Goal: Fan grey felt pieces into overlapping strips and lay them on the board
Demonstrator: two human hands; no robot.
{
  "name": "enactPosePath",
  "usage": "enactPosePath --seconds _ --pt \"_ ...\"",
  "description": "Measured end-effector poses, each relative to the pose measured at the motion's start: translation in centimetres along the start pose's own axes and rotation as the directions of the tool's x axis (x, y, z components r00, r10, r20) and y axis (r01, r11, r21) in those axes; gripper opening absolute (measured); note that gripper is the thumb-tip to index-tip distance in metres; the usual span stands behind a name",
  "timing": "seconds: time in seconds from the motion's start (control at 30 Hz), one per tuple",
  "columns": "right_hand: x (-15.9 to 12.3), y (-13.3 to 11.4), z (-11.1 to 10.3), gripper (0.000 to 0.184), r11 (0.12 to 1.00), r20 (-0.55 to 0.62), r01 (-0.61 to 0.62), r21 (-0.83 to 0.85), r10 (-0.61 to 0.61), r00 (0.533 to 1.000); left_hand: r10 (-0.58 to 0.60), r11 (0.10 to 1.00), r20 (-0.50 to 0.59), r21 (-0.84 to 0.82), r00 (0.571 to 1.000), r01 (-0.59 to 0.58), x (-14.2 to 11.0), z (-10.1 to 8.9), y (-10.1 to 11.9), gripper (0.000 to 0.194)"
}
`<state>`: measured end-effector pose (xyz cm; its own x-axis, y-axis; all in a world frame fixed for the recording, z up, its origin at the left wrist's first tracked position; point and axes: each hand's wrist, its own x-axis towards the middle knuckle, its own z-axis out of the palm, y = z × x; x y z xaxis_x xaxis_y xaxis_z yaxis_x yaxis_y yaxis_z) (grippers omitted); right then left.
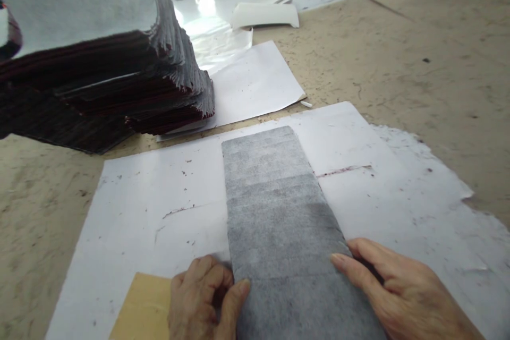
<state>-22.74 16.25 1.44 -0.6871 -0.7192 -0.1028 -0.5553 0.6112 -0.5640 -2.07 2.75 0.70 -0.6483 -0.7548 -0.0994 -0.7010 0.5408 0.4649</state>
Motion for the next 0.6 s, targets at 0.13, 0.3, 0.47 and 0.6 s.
enactPosePath --seconds 0.13,0.3,0.47,0.6 --pt "-0.2 0.52 0.05 0.036 0.996 0.079 0.087 -0.034 -0.084 0.993 -0.021 0.998 0.025 -0.055 0.999 0.022 0.1 -0.02 0.34 0.036" --pt "-0.42 0.46 0.0 0.034 0.986 0.012 0.161 -0.051 -0.16 0.987 -0.013 0.994 0.024 -0.111 1.0 0.016 0.2 0.02 0.02 0.035" --pt "-0.23 0.13 -0.11 0.032 0.978 -0.001 0.204 -0.048 -0.204 0.979 -0.015 0.988 0.031 -0.156 0.999 0.02 0.15 -0.06 0.04 0.032" --pt "-0.28 0.32 -0.04 0.033 0.979 0.017 0.202 -0.032 -0.202 0.979 -0.032 0.985 0.036 -0.167 0.999 0.038 0.17 -0.08 0.24 0.03"
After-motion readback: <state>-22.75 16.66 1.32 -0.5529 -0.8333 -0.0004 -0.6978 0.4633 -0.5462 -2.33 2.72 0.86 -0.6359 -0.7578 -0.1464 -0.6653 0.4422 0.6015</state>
